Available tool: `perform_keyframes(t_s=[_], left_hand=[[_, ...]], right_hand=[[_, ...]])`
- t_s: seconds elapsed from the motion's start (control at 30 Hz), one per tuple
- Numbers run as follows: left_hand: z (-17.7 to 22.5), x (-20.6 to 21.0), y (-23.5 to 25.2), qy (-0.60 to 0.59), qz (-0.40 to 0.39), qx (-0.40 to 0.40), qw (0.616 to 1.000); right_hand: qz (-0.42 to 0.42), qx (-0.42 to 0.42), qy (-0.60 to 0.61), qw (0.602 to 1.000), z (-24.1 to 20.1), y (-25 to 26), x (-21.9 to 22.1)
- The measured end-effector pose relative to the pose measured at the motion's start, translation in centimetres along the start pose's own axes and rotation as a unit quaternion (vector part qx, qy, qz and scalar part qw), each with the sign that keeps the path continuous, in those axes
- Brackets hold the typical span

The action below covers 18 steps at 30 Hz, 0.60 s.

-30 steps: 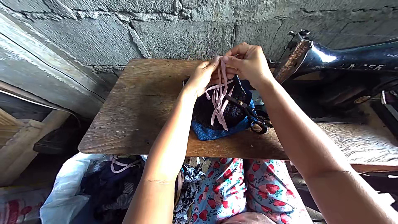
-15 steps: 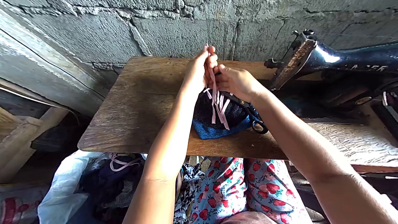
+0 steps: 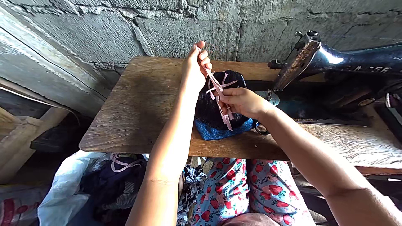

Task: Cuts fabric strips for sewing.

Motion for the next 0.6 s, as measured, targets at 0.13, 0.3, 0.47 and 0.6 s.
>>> perform_keyframes(t_s=[0.13, 0.3, 0.47, 0.6], left_hand=[[0.6, -0.2, 0.1, -0.007, 0.018, 0.013, 1.000], [0.8, -0.1, 0.1, 0.015, 0.003, 0.019, 1.000], [0.5, 1.3, -0.9, 0.141, -0.088, -0.001, 0.986], [0.1, 2.7, -1.9, 0.217, -0.171, 0.015, 0.961]], right_hand=[[0.090, -0.018, -0.102, 0.991, -0.2, -2.4, -1.4], [0.248, -0.156, -0.351, 0.889, -2.3, -5.3, -3.1], [0.207, -0.298, -0.524, 0.770, -6.7, -6.2, -1.7], [0.236, -0.304, -0.502, 0.775, -10.7, -5.5, -2.1]])
Point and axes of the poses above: each hand's wrist, its own y-axis towards the middle knuckle, its own x-axis out of the palm, z = x × y, the point moved 7 cm from there along y, towards the middle knuckle, and after that the axes turned 11 degrees about x, right-handed, at the moved point
